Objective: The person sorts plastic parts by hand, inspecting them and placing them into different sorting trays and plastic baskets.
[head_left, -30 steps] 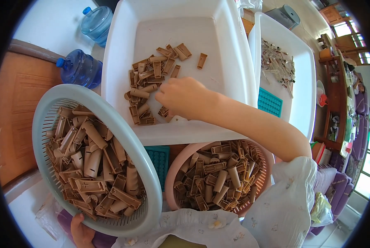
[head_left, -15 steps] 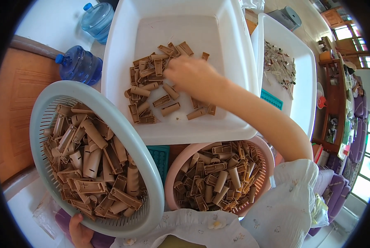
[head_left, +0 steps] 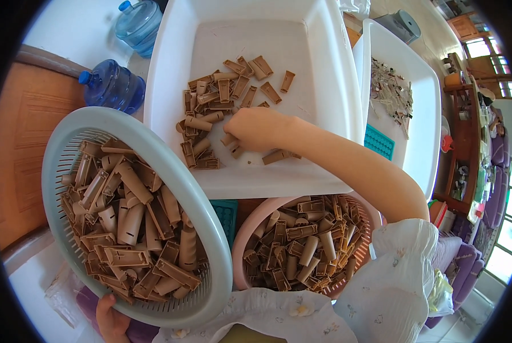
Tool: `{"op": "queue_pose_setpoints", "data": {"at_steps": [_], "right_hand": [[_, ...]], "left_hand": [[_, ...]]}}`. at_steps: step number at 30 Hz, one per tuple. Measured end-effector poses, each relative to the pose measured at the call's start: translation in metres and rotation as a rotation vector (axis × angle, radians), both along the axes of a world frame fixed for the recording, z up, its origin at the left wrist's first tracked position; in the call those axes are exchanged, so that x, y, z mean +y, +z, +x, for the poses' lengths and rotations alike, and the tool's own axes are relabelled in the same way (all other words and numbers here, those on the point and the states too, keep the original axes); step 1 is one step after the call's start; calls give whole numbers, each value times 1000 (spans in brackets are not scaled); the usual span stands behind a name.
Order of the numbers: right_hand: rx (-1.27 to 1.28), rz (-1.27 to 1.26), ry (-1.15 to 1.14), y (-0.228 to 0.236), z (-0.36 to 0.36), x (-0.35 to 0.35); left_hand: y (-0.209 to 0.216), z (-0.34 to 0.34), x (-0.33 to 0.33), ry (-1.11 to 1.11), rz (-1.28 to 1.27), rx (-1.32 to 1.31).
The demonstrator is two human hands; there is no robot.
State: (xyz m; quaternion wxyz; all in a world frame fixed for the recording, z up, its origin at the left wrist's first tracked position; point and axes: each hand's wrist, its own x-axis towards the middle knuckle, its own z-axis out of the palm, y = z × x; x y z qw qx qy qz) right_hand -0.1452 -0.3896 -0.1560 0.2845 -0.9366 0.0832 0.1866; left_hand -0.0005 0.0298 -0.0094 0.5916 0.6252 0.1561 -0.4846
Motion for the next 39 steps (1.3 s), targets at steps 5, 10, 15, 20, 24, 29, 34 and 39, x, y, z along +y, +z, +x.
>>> {"op": "queue_pose_setpoints", "data": {"at_steps": [5,10,15,20,24,29,34,39], "right_hand": [[-98,152,-166,11,2,-12],[51,-200,127,3,0,11],[-131,272,-189,48,-6,-11],[-264,838,-433,98,-55,-3],[-348,1454,-638,120,-100,50],[-456,1474,-585,129,-146,92],[-448,1347,-833,126,-183,113],[-351,1320,-832,131,-208,121]], "left_hand": [[2,-3,-4,-3,3,-11],[1,-1,-6,-13,0,-14],[2,-2,-7,37,-36,24],[6,-4,-11,8,-18,27],[7,-5,-15,-27,12,45],[6,-7,-20,-67,-45,24],[8,-8,-20,-73,-38,-6],[5,-2,-17,-119,-72,36]]}}
